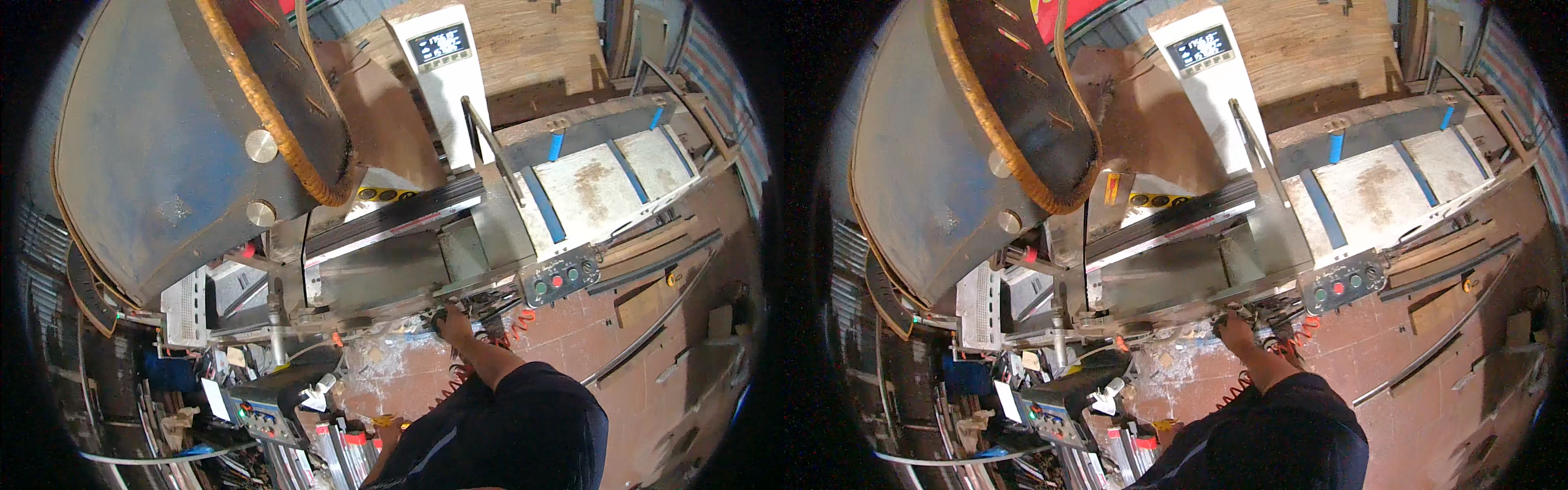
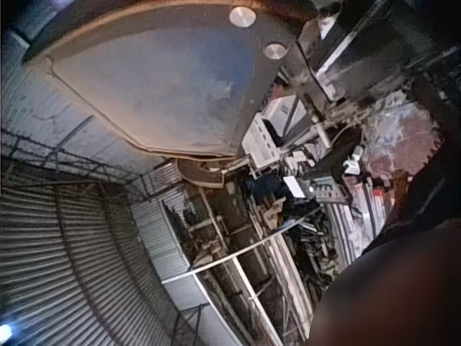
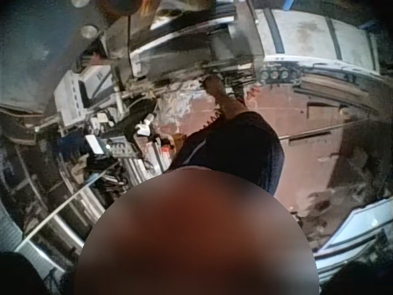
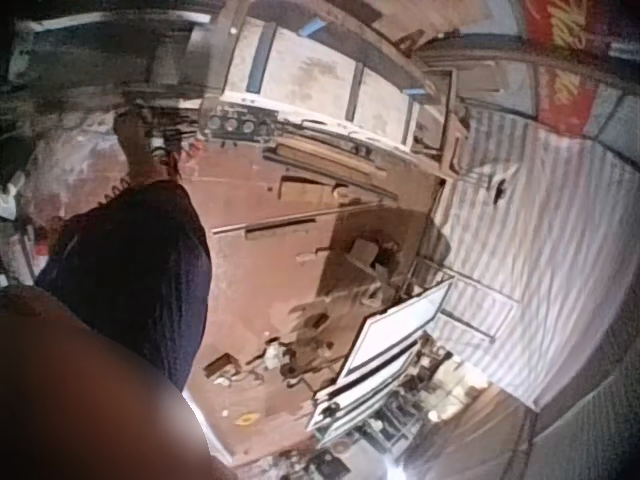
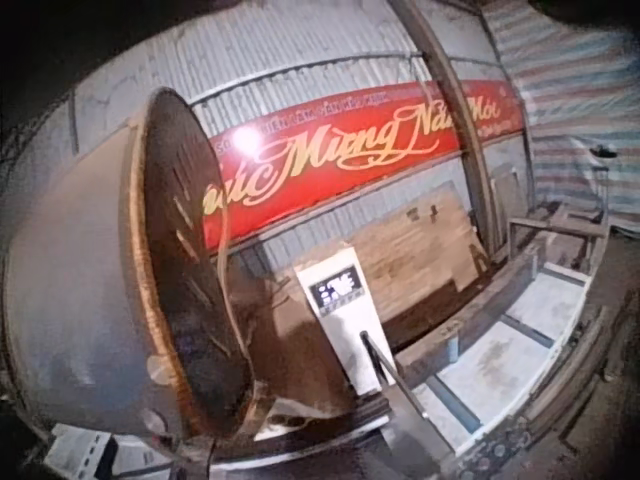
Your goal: The person handles long aluminum profiles, measures and marks them, operates a cutting machine, and assembles the cut pieces into window frames. The person uses a marker and a cutting machine to prepare the profiles and then fits them together with glass panes.
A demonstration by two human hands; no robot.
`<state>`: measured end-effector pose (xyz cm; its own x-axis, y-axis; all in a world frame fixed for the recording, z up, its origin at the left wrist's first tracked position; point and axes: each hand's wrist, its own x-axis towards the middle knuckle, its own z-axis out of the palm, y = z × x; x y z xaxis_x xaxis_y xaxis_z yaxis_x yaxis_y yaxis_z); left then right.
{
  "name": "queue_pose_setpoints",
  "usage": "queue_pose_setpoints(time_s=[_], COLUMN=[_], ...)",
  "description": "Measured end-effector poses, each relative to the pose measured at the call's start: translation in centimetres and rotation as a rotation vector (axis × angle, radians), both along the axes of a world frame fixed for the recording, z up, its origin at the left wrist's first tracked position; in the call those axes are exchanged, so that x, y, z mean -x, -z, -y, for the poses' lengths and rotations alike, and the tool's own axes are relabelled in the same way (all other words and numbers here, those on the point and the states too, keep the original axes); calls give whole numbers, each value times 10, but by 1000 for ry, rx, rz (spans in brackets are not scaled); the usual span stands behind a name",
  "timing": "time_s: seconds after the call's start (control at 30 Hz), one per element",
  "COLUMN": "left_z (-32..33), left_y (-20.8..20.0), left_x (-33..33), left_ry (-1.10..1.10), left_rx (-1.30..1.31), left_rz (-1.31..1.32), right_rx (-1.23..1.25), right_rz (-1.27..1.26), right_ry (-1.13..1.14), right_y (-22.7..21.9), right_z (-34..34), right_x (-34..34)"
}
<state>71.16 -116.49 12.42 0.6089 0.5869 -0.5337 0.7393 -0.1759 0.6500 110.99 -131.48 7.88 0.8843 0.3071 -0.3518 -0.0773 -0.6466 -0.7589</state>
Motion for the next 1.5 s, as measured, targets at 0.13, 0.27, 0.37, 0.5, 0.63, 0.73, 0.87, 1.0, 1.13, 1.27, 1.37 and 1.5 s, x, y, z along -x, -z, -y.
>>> queue_pose_setpoints(time_s=[0.13, 0.27, 0.37, 0.5, 0.63, 0.73, 0.87, 1.0, 1.13, 1.27, 1.37, 1.5], left_z=[-14, -23, -29, -25, -13, -10, -2, 15, 31, 36, 40, 39], left_y=[17, 32, 31, 28, 35, 35, 16, -16, -36, -38, -35, -42], left_x=[-27, -68, -106, -152, -177, -189, -200, -200, -193, -187, -186, -198], left_ry=[48, 69, 58, -54, -73, 15, 149, 172, 43, 15, -44, -20], left_rx=[-28, -6, 30, 209, 304, 293, 149, 187, 270, 256, 268, 232], left_rz=[22, 120, 232, 324, 472, 489, 462, 571, 545, 500, 506, 569], right_rx=[97, 279, 63, 446, 335, 470, 769, 850, 882, 758, 576, 149], right_rz=[69, 35, 228, 157, 344, 316, 272, 341, 247, 219, 240, 345], right_ry=[-323, -418, 52, 401, 731, 585, 356, 226, 263, 448, 481, 132], right_y=[-5, -6, -16, -73, -148, -179, -186, -177, -166, -164, -172, -177], right_z=[75, 180, 253, 336, 355, 344, 335, 343, 343, 333, 316, 252], right_x=[12, 21, 14, 3, -49, -88, -120, -135, -156, -145, -106, -37])
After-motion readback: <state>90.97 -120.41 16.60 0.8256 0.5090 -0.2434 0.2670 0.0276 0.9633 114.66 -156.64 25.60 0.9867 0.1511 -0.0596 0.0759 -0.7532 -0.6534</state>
